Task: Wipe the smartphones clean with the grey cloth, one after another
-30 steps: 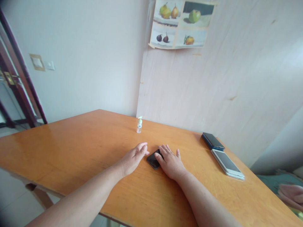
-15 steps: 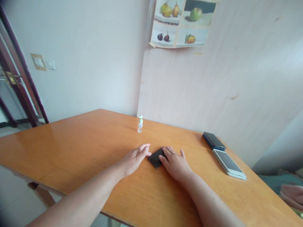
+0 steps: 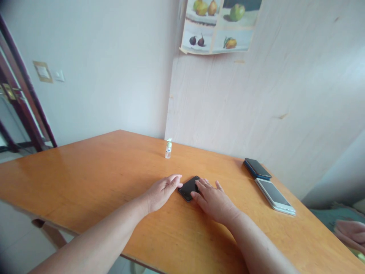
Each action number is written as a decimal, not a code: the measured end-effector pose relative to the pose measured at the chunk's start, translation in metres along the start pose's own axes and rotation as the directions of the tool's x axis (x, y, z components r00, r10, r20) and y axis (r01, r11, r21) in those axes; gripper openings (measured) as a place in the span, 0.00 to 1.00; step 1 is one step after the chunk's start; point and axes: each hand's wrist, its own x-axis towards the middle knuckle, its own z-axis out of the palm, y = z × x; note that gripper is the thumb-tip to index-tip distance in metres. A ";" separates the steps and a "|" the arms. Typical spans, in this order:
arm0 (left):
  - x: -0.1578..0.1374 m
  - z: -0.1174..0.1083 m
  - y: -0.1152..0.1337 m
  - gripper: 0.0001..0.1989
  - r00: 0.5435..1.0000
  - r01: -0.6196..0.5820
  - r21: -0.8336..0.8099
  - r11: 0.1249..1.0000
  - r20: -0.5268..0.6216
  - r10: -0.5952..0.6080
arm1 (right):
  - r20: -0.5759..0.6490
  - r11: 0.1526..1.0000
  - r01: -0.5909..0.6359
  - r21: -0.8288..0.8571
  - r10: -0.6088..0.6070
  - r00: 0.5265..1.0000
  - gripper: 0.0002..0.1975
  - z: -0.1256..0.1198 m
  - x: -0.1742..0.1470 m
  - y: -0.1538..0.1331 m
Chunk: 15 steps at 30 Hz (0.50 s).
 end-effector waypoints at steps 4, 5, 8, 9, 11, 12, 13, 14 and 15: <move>0.000 0.000 -0.001 0.32 1.000 -0.016 -0.009 1.000 -0.005 0.016 | 0.005 0.999 0.052 0.003 -0.052 0.999 0.35 -0.001 -0.012 -0.011; 0.000 0.000 -0.001 0.32 1.000 -0.019 -0.007 1.000 -0.005 0.019 | 0.013 0.995 0.097 0.021 -0.097 0.995 0.37 -0.002 -0.017 -0.019; 0.000 0.000 -0.002 0.33 1.000 -0.026 0.002 1.000 -0.004 0.026 | 0.052 0.971 0.222 0.089 -0.227 0.973 0.39 -0.007 -0.031 -0.039; 0.000 0.000 -0.002 0.33 1.000 -0.027 0.002 1.000 -0.003 0.027 | 0.066 0.965 0.239 0.106 -0.247 0.967 0.38 -0.009 -0.032 -0.041; 0.000 0.000 -0.002 0.33 1.000 -0.028 -0.001 1.000 -0.001 0.028 | 0.079 0.969 0.222 0.113 -0.231 0.970 0.36 -0.010 -0.029 -0.037; 0.000 0.001 -0.002 0.33 1.000 -0.028 -0.004 1.000 0.001 0.028 | 0.074 0.977 0.188 0.101 -0.196 0.978 0.36 -0.009 -0.024 -0.030; 0.001 0.001 -0.003 0.33 1.000 -0.028 -0.005 1.000 0.002 0.028 | 0.060 0.987 0.140 0.082 -0.145 0.988 0.35 -0.008 -0.018 -0.022; 0.001 0.001 -0.003 0.33 1.000 -0.029 -0.006 1.000 0.002 0.029 | 0.040 0.995 0.086 0.057 -0.089 0.995 0.35 -0.006 -0.013 -0.014; 0.001 0.001 -0.003 0.33 1.000 -0.030 -0.007 1.000 0.003 0.030 | 0.017 0.999 0.033 0.031 -0.034 0.999 0.35 -0.004 -0.008 -0.006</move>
